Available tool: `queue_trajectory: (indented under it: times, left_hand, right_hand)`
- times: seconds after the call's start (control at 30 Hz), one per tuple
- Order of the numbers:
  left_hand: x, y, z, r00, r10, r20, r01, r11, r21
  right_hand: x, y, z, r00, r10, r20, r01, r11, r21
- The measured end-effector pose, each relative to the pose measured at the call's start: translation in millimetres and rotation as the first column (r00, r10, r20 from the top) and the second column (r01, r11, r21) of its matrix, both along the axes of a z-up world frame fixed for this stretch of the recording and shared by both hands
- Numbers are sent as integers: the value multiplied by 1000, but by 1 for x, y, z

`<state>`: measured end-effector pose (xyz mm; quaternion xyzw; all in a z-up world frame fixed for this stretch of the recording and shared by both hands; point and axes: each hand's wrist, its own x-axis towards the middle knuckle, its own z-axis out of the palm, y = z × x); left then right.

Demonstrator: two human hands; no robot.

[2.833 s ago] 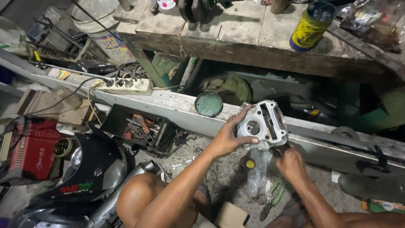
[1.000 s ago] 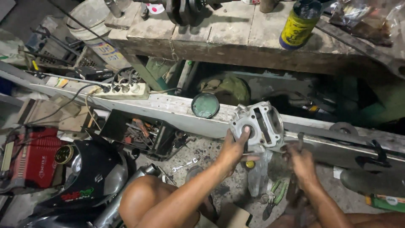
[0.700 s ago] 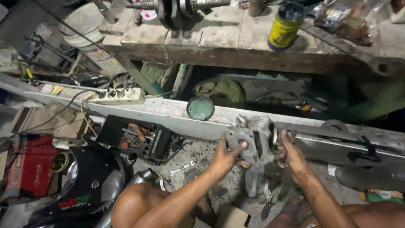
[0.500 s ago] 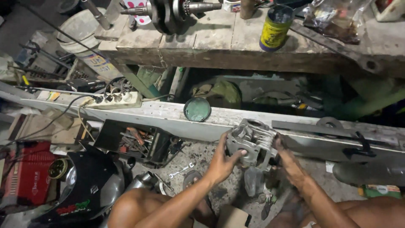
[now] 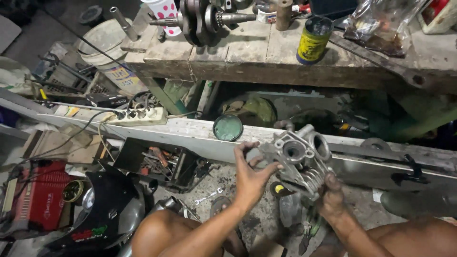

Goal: Cleaning a motorcycle cylinder head using a cloth, screwdriver, and spray cleaner to remove debris and carbon buildup.

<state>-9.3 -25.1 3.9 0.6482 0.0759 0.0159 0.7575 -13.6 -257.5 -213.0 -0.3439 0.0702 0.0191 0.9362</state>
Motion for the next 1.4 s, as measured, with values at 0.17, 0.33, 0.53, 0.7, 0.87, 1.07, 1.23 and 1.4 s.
queue_trajectory:
  times: [0.17,0.33,0.53,0.7,0.87,1.07,1.23,1.4]
  left_hand:
    - [-14,-24,9,986,-114,-121,83,967,-240]
    - [-17,-33,23,977,-174,125,197,958,-210]
    - [2,-18,43,981,-31,-190,-36,940,-340]
    - [29,10,39,883,-19,-469,-218,868,-447]
    - [31,36,4,899,-75,-432,-151,872,-466]
    - [24,45,-36,957,-217,-191,91,855,-511]
    - [24,44,-26,938,-249,-240,189,950,-247]
    - [27,42,-26,969,-182,-167,126,946,-299]
  right_hand:
    - [-10,59,77,986,-143,-90,131,984,-124]
    - [-16,83,146,958,-209,196,285,738,-611]
    - [-15,91,191,968,-15,249,168,778,-605]
    - [-6,70,207,925,339,170,-60,574,-816]
    - [0,35,199,954,299,26,-56,260,-964]
    - [-8,22,206,949,292,122,94,106,-990]
    - [-13,12,201,771,475,424,478,9,-879]
    - [-18,-8,200,850,514,-113,-18,-186,-982]
